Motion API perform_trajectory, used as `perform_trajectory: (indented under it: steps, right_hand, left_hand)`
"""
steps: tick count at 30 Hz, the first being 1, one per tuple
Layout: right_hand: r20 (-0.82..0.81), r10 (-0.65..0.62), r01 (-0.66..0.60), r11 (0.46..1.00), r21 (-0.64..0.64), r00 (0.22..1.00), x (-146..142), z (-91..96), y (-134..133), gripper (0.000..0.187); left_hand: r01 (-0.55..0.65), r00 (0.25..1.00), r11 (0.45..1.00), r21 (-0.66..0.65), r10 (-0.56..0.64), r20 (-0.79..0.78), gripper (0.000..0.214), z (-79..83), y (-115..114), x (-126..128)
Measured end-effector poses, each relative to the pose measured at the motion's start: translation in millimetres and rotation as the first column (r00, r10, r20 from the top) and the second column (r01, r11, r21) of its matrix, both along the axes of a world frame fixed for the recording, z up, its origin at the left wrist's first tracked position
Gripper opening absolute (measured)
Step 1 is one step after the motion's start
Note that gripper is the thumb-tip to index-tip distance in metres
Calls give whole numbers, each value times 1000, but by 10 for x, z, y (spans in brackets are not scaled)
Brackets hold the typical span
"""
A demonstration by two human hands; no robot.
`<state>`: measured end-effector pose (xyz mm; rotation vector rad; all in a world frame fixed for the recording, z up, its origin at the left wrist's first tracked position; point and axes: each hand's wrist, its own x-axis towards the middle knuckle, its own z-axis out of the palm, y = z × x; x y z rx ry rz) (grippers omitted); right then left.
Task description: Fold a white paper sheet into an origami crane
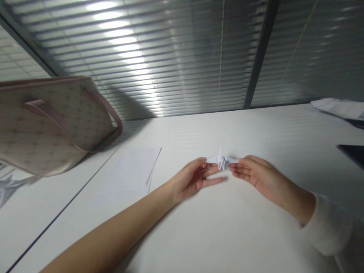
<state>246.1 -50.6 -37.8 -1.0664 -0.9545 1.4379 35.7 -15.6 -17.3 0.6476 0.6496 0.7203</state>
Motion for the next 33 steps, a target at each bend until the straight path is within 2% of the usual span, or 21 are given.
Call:
perform_trajectory:
  steps: [4, 6, 9, 11, 15, 23, 29, 33]
  right_hand:
    - [194, 7, -20, 998, 65, 981, 46, 48, 35, 27]
    - [290, -19, -23, 990, 141, 957, 45, 68, 33, 26]
    - [489, -67, -98, 947, 305, 870, 4, 97, -12, 31]
    - [587, -72, -169, 923, 345, 806, -30, 118, -50, 27]
    - [592, -77, -182, 913, 366, 802, -57, 152, -76, 18]
    - [571, -39, -197, 918, 346, 820, -45, 157, -61, 16]
    - [588, -60, -176, 925, 336, 807, -27, 194, -56, 18]
    - [552, -61, -158, 927, 341, 831, -41, 197, -61, 18]
  left_hand:
    - [29, 997, 996, 90, -22, -76, 13, 13, -6, -25]
    - [62, 992, 990, 123, -47, -116, 15, 23, -18, -27]
    - [106, 985, 981, 163, -81, -150, 19, 39, -37, -19]
    - [123, 983, 976, 182, -95, -154, 20, 46, -43, -15]
    - [131, 986, 974, 187, -108, -130, 22, 41, -45, -10]
    - [134, 988, 978, 159, -121, -91, 20, 16, -46, 7]
    - [154, 984, 975, 160, -136, -116, 25, 0, -53, -2]
    - [174, 982, 971, 165, -157, -109, 24, -1, -49, -12]
